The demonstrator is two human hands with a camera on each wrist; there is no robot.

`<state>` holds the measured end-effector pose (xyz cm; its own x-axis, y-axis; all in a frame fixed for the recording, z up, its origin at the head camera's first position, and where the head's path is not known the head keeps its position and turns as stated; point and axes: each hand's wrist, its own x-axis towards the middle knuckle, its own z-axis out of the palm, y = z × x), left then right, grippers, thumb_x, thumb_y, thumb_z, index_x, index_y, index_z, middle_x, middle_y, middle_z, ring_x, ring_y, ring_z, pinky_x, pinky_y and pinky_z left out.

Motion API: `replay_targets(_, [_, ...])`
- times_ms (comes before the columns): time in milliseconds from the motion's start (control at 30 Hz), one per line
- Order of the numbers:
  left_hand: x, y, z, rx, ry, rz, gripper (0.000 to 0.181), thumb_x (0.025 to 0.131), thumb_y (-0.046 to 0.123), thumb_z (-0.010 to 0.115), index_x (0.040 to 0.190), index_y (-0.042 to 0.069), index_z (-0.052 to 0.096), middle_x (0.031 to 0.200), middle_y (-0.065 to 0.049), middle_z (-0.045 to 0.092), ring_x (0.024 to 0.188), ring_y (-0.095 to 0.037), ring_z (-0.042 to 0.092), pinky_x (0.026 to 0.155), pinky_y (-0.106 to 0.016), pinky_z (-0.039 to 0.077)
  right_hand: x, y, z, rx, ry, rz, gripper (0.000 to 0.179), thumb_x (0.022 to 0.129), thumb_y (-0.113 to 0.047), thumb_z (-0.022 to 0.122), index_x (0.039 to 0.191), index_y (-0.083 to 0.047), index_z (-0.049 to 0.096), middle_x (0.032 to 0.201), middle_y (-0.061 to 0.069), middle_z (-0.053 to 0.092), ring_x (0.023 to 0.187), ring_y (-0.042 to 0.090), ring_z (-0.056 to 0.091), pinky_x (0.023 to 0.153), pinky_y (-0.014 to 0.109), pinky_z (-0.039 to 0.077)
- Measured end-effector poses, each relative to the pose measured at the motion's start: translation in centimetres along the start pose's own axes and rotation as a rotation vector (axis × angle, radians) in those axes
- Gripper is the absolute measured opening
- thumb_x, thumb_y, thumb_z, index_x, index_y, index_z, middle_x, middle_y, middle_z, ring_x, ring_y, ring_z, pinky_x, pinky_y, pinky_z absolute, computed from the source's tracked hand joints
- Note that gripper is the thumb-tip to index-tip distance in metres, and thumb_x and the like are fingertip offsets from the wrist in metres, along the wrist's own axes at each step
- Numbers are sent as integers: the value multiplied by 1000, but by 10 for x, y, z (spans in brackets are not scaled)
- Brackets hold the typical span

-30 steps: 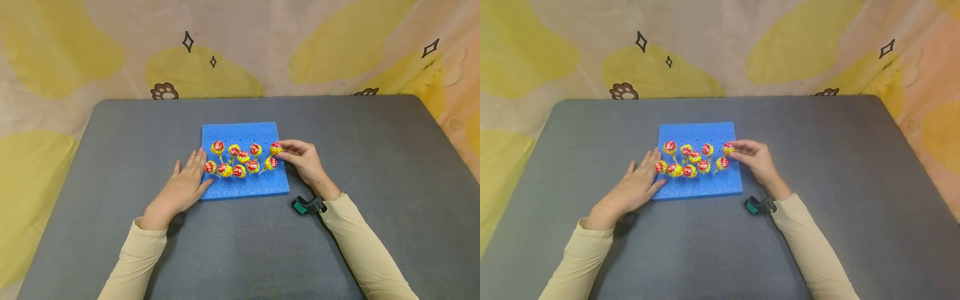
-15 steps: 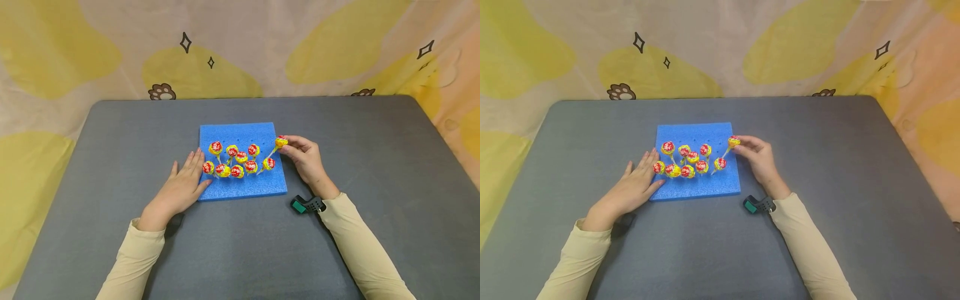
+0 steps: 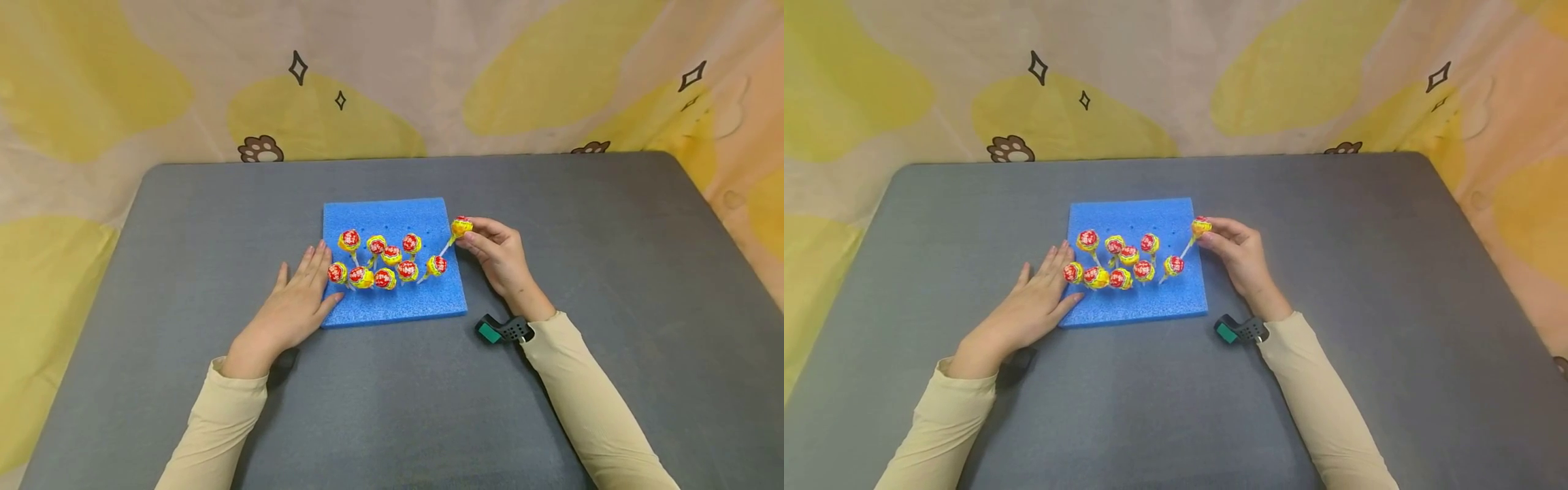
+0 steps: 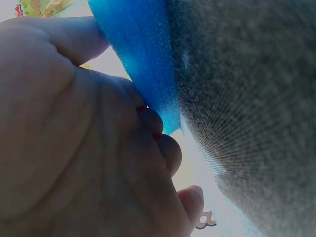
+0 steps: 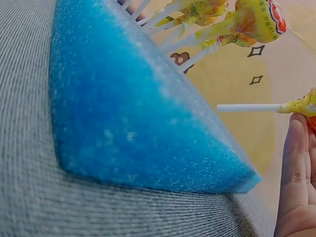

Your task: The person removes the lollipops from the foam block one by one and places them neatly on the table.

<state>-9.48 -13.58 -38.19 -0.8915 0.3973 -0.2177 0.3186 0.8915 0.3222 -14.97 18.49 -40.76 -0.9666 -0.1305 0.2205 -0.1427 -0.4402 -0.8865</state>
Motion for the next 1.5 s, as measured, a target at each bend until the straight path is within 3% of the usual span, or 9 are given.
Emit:
replay_targets(367, [-2, 0, -2, -13, 1, 15, 72, 101, 35, 43, 150, -3, 6, 158, -16, -1, 145, -31, -2, 110, -61, 0, 5, -2, -5, 113, 62, 14, 18, 89, 6, 60, 94, -4, 74, 93, 9, 70, 80, 17, 66, 74, 26, 54])
replay_targets(833, [-2, -1, -2, -10, -1, 15, 73, 100, 36, 44, 151, -3, 6, 158, -16, -1, 145, -31, -2, 110, -61, 0, 6, -8, -12, 97, 155, 61, 31, 90, 13, 46, 88, -4, 73, 88, 9, 70, 72, 16, 64, 69, 24, 54])
replay_targets(1000, [-2, 0, -1, -13, 0, 10, 75, 100, 36, 45, 151, -2, 6, 158, -16, 0, 145, -31, -2, 110, -61, -1, 9, -8, -17, 49, 175, 116, 30, 90, 11, 48, 86, -5, 73, 87, 8, 70, 72, 15, 65, 70, 24, 54])
replay_targets(1133, [-2, 1, -2, -17, 1, 9, 75, 100, 36, 45, 151, -2, 5, 158, -16, 0, 145, -31, -2, 110, -61, 0, 16, -11, -22, -2, 153, 214, 27, 92, 10, 51, 86, -5, 73, 90, 8, 70, 76, 16, 66, 73, 25, 55])
replay_targets(1333, [-1, 0, 0, -15, 1, 11, 75, 99, 36, 45, 151, -2, 6, 158, -15, 0, 145, -31, -2, 110, -62, 0, 25, -14, -23, -181, 123, 362, 17, 90, 6, 59, 86, -5, 72, 89, 7, 69, 77, 15, 66, 74, 26, 55])
replay_targets(1500, [-1, -1, 1, -9, 4, 9, 75, 99, 37, 45, 151, -1, 5, 158, -15, -1, 145, -31, -2, 110, -61, 0, 27, -15, -20, -334, 182, 384, 10, 87, 2, 65, 96, 6, 68, 82, 4, 69, 69, 12, 67, 70, 24, 55])
